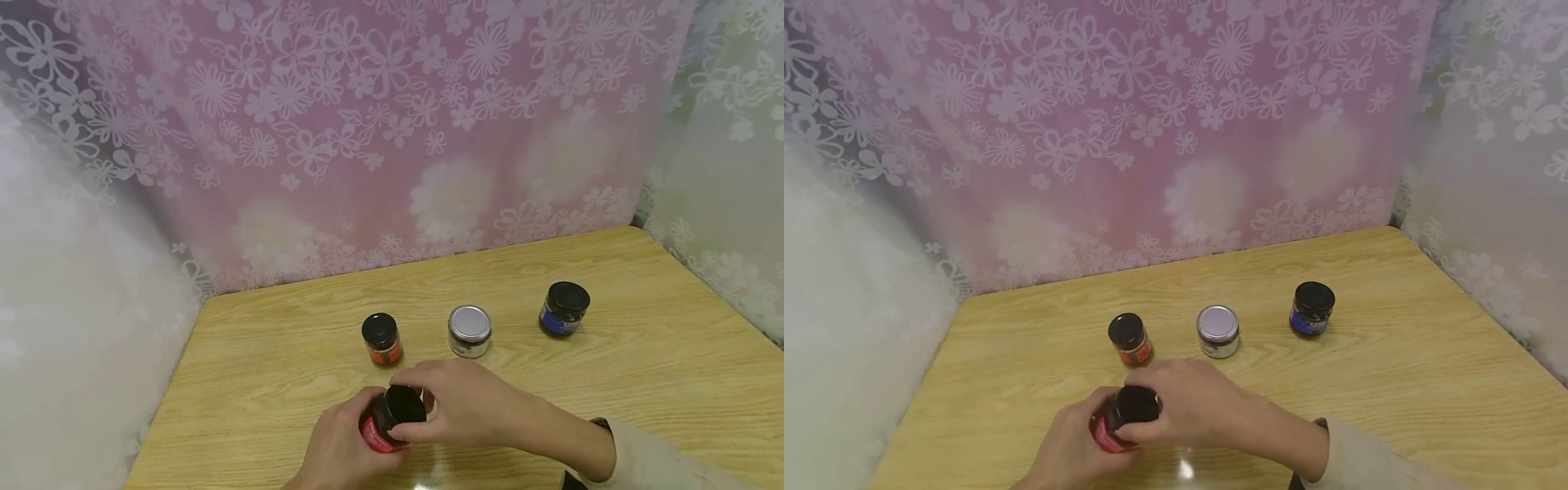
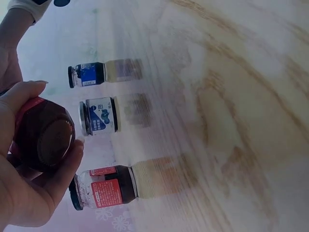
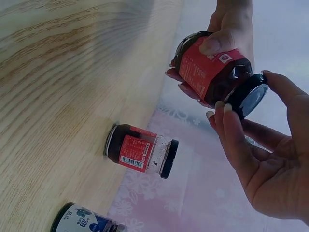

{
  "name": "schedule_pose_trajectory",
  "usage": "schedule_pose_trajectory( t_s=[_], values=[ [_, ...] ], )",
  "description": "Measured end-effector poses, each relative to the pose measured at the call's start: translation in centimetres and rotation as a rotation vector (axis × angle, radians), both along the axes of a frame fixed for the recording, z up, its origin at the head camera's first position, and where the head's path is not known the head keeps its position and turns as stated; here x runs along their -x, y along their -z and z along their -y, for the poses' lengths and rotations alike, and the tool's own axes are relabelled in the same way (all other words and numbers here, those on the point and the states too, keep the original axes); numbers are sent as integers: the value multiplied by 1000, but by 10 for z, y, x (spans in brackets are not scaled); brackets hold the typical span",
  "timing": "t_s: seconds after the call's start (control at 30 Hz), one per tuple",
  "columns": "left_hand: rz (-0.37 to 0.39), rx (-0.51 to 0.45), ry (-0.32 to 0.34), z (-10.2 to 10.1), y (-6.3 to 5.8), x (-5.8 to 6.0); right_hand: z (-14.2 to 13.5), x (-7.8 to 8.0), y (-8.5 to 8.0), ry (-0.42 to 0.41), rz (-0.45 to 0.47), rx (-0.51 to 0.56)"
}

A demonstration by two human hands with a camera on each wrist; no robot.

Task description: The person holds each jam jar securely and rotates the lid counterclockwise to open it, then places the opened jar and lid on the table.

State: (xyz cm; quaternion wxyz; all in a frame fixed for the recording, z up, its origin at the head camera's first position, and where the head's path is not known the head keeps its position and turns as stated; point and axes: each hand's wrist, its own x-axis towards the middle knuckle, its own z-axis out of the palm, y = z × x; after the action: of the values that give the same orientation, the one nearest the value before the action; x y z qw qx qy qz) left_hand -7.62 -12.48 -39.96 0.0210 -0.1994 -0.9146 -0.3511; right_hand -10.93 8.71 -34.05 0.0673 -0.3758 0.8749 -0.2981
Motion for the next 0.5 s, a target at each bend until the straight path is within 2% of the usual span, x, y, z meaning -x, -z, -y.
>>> schedule_pose_trajectory(
  t_s=[0.1, 0.2, 0.37, 0.5],
  values=[
    [19, -38, 21, 1, 1, 0, 0, 3, 0, -45, 76, 57],
    [33, -65, 41, 3, 0, 0, 0, 5, 0, -87, 95, 83],
    [83, -118, 85, 6, 2, 1, -1, 8, -1, -162, 33, 58],
    [172, -168, 130, 10, 4, 2, -2, 9, -2, -218, -23, 22]
  ],
)
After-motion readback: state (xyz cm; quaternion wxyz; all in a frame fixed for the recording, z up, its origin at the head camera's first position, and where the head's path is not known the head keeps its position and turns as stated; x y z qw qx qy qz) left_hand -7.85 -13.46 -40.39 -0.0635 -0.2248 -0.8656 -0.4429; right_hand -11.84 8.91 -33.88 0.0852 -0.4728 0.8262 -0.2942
